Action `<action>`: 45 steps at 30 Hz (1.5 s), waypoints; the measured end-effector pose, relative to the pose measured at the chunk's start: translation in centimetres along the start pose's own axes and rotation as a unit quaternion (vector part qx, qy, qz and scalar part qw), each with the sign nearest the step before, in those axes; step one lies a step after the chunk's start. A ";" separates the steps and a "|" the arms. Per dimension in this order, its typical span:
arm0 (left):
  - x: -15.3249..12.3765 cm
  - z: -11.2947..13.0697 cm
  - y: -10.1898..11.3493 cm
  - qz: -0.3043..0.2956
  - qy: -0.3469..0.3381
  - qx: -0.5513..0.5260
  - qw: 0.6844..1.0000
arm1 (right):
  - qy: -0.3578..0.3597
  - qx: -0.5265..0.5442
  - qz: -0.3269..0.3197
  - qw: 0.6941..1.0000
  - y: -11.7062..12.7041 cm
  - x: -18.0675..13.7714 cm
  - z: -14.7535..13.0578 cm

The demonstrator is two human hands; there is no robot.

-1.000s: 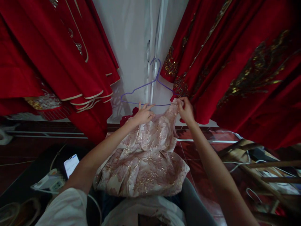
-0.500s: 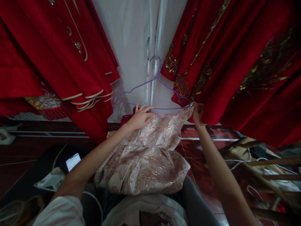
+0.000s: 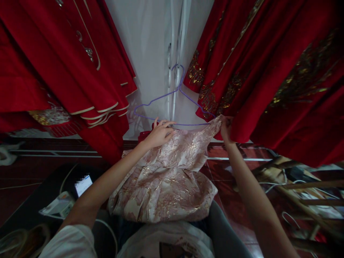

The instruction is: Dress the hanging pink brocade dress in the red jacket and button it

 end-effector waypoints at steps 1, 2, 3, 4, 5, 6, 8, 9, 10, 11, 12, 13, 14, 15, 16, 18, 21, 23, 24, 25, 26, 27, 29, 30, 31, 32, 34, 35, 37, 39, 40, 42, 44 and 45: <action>0.0 0.1 -0.1 -0.002 0.002 -0.004 1.000 | -0.004 -0.001 0.012 1.000 0.0 0.3 -0.5; 0.1 0.2 -0.2 -0.004 0.004 -0.008 1.000 | -0.004 0.000 0.017 1.000 -0.2 0.6 -1.2; 0.2 0.3 -0.3 -0.007 0.005 -0.012 1.000 | 0.000 0.005 0.014 1.000 -0.6 0.9 -2.1; 0.3 0.5 -0.5 -0.009 0.007 -0.018 1.000 | 0.010 0.013 0.001 1.000 -1.2 1.2 -3.3; 0.5 0.7 -0.7 -0.012 0.007 -0.025 1.000 | 0.022 0.023 -0.015 0.999 -1.8 1.4 -4.6; 0.6 1.0 -0.9 -0.014 0.007 -0.032 0.999 | 0.034 0.031 -0.032 0.998 -2.5 1.7 -5.9; 0.9 1.3 -1.3 -0.014 0.009 -0.045 0.999 | 0.048 0.033 -0.061 0.996 -3.6 1.9 -8.1; 1.1 1.3 -1.3 -0.010 0.010 -0.052 0.999 | 0.050 0.032 -0.071 0.996 -4.0 1.9 -9.0; 1.2 1.2 -1.3 -0.003 0.011 -0.059 0.998 | 0.050 0.033 -0.081 0.995 -4.2 1.9 -9.6; 1.3 1.0 -1.1 0.005 0.012 -0.070 0.997 | 0.049 0.037 -0.089 0.994 -4.4 1.8 -10.1; 1.3 0.6 -0.8 0.015 0.012 -0.085 0.996 | 0.049 0.042 -0.095 0.993 -4.5 1.7 -10.4; 1.2 0.1 -0.4 0.030 0.015 -0.103 0.994 | 0.049 0.048 -0.099 0.993 -4.4 1.7 -10.6; 1.1 -0.8 0.2 0.052 0.026 -0.121 0.991 | 0.050 0.051 -0.099 0.992 -4.3 1.7 -10.6; 0.9 -2.0 1.1 0.085 0.045 -0.135 0.986 | 0.050 0.052 -0.098 0.993 -4.0 1.7 -10.6; 0.4 -3.5 2.1 0.128 0.072 -0.143 0.979 | 0.052 0.051 -0.096 0.993 -3.8 1.9 -10.5; -1.2 -7.2 4.5 0.230 0.139 -0.141 0.953 | 0.055 0.050 -0.094 0.993 -3.5 2.3 -10.3; -4.2 -12.2 6.4 0.299 0.209 -0.170 0.915 | 0.056 0.053 -0.101 0.992 -3.4 2.7 -10.0; -6.1 -15.0 6.8 0.317 0.259 -0.224 0.885 | 0.053 0.053 -0.102 0.992 -3.5 2.7 -9.9; -6.8 -16.0 6.8 0.321 0.278 -0.246 0.871 | 0.051 0.053 -0.103 0.992 -3.6 2.7 -9.9; -7.5 -16.8 6.8 0.324 0.293 -0.263 0.860 | 0.049 0.055 -0.103 0.992 -3.7 2.6 -9.8; -7.9 -17.2 6.8 0.325 0.303 -0.273 0.853 | 0.048 0.057 -0.104 0.992 -3.8 2.5 -9.8; -8.2 -17.5 6.8 0.328 0.310 -0.277 0.849 | 0.047 0.061 -0.105 0.992 -3.9 2.4 -9.8; -8.5 -17.7 6.7 0.332 0.318 -0.281 0.843 | 0.045 0.066 -0.106 0.991 -4.0 2.3 -9.8; -8.5 -17.7 6.7 0.334 0.320 -0.284 0.840 | 0.045 0.067 -0.107 0.991 -4.0 2.3 -9.8; -8.5 -17.6 6.7 0.337 0.323 -0.287 0.837 | 0.045 0.068 -0.108 0.991 -4.0 2.3 -9.8; -8.4 -17.6 6.7 0.340 0.325 -0.289 0.834 | 0.045 0.068 -0.110 0.991 -4.0 2.4 -9.7; -8.2 -17.6 6.7 0.347 0.329 -0.296 0.827 | 0.046 0.068 -0.114 0.990 -4.0 2.6 -9.7; -7.9 -17.7 6.8 0.352 0.330 -0.302 0.822 | 0.047 0.070 -0.116 0.990 -4.0 2.7 -9.7; -7.2 -17.8 7.1 0.362 0.331 -0.321 0.810 | 0.049 0.075 -0.120 0.989 -4.0 2.8 -9.6; -5.8 -17.7 7.4 0.362 0.330 -0.351 0.798 | 0.049 0.084 -0.126 0.987 -4.1 2.8 -9.6; -4.8 -17.5 7.5 0.356 0.329 -0.370 0.793 | 0.049 0.091 -0.131 0.986 -4.3 2.6 -9.6; -2.7 -17.0 7.4 0.347 0.323 -0.414 0.777 | 0.047 0.111 -0.140 0.983 -4.6 2.1 -9.7; -1.3 -16.2 7.1 0.375 0.318 -0.451 0.745 | 0.042 0.132 -0.142 0.980 -4.9 1.5 -9.9; -1.1 -15.8 6.7 0.397 0.321 -0.465 0.723 | 0.037 0.140 -0.141 0.979 -5.1 1.2 -9.9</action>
Point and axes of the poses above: each hand's wrist, its own x-axis towards the middle knuckle, its own y-axis out of the back of the hand, z = x × y, the point moved 8 cm from there along x, towards the middle knuckle, and after that the axes turned 9 degrees about z, right-handed, at the moved point
